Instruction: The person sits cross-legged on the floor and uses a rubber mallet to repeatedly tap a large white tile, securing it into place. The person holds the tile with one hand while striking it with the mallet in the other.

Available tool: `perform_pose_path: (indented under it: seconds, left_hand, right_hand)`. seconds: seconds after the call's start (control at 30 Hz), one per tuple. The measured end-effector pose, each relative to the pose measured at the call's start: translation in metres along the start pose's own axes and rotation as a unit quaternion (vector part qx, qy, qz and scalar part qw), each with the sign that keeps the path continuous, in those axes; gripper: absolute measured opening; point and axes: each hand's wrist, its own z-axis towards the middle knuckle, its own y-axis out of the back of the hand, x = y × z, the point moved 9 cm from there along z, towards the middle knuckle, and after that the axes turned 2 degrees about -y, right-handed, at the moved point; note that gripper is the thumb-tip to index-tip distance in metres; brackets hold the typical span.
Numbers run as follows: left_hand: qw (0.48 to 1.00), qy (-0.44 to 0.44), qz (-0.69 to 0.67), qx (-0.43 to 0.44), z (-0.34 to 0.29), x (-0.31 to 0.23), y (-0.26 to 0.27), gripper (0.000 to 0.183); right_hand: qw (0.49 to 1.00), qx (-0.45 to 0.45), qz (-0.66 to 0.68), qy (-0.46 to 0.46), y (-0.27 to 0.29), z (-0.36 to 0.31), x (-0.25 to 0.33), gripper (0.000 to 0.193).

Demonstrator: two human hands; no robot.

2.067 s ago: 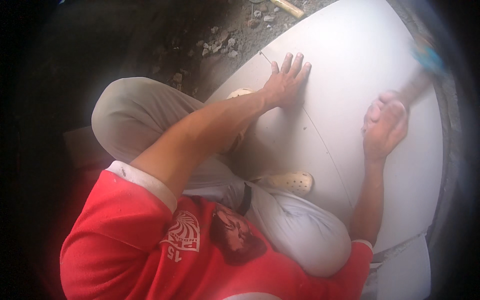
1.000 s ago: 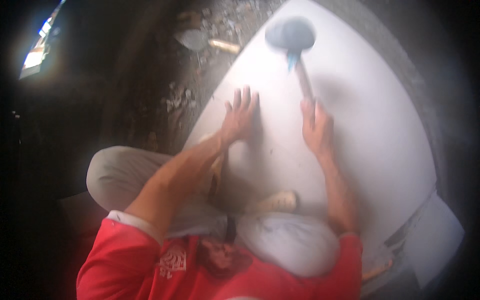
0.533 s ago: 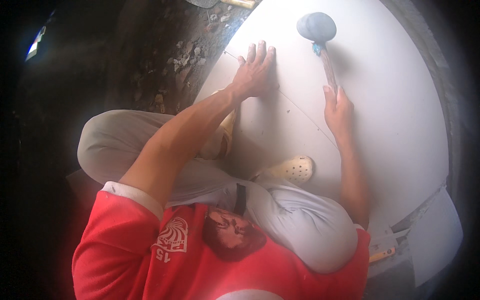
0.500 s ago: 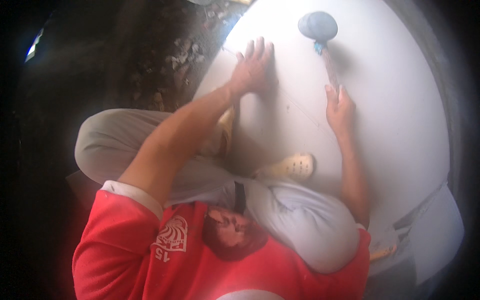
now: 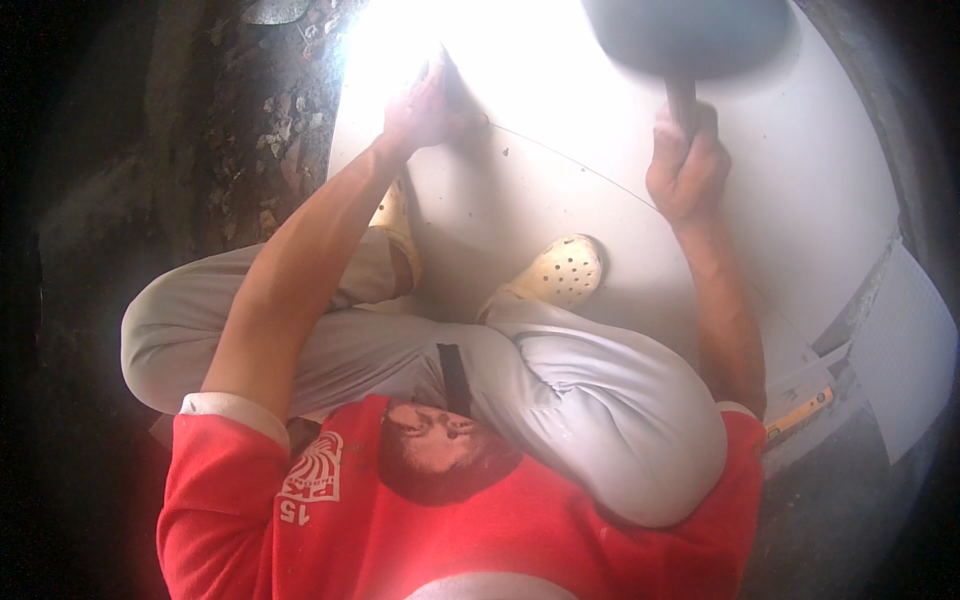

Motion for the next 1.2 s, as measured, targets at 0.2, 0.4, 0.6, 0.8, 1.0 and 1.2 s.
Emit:
perform_pose_path:
  seconds: [0.2,0.4,0.6,0.8,1.0,1.2]
  left_hand:
    - [1.000,0.012,0.002,-0.021,0.004,0.001,0.001,0.142]
    - [1.000,0.019,-0.012,-0.010,0.005,0.000,0.003,0.140]
    - [0.999,0.028,0.004,-0.039,-0.007,-0.009,0.012,0.144]
    - [0.999,0.037,0.004,-0.010,-0.016,-0.007,-0.007,0.147]
    - [0.997,0.040,-0.008,-0.059,-0.019,-0.011,0.006,0.143]
    - [0.999,0.026,-0.024,-0.025,-0.002,-0.014,0.006,0.144]
  right_hand:
    - [0.964,0.177,-0.198,0.023,-0.033,0.020,-0.030,0.034]
    - [0.996,0.042,0.009,0.082,-0.003,0.023,-0.005,0.035]
    - [0.982,0.133,-0.129,0.047,-0.027,0.024,-0.017,0.034]
    - [0.998,0.011,0.063,-0.015,0.008,0.007,-0.027,0.038]
    - [0.973,0.151,-0.172,0.036,-0.005,-0.018,-0.019,0.029]
    - [0.991,0.102,-0.052,0.066,-0.010,-0.023,-0.012,0.024]
